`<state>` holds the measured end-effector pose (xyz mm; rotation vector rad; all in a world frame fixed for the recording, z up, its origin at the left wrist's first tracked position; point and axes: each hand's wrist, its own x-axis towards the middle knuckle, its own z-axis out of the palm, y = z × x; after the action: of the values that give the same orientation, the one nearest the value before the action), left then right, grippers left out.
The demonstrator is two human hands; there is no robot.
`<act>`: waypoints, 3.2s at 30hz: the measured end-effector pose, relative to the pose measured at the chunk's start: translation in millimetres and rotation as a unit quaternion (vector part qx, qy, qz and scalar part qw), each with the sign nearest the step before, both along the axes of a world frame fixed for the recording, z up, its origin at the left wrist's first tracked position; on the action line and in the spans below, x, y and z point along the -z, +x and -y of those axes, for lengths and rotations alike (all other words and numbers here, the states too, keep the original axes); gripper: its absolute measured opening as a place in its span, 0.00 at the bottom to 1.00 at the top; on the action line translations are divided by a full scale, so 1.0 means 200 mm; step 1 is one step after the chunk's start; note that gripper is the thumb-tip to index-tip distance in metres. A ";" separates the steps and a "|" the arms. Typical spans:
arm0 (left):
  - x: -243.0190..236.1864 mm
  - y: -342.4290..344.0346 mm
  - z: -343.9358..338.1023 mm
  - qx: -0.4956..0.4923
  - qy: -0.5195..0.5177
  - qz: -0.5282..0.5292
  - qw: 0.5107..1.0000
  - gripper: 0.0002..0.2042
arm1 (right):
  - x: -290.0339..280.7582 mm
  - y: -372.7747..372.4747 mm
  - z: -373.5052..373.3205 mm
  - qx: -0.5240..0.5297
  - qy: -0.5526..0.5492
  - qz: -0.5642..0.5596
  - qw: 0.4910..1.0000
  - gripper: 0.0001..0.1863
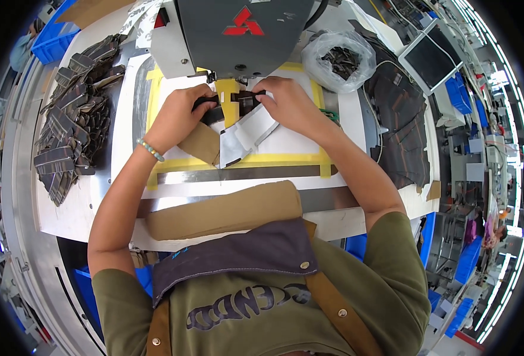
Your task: Sewing together leather and textile components using an industrial sewing machine.
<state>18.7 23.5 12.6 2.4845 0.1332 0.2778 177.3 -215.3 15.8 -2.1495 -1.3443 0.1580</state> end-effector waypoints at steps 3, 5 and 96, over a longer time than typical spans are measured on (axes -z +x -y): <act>-0.11 -0.05 0.02 0.066 -0.064 -0.080 0.993 0.08 | -0.05 -0.04 0.08 -0.028 0.005 -0.071 0.997 0.13; -0.20 -0.13 0.05 0.128 -0.066 -0.156 0.977 0.06 | -0.12 -0.13 0.17 -0.095 0.006 -0.131 0.987 0.15; -0.97 -0.95 0.53 -0.036 0.584 0.687 0.431 0.28 | -0.32 -0.48 0.86 -0.022 -0.050 0.127 0.990 0.17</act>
<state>-171.7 -83.2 205.9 2.1940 -0.9438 3.1223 81.6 -386.6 80.3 -2.2851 -1.5554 -0.0327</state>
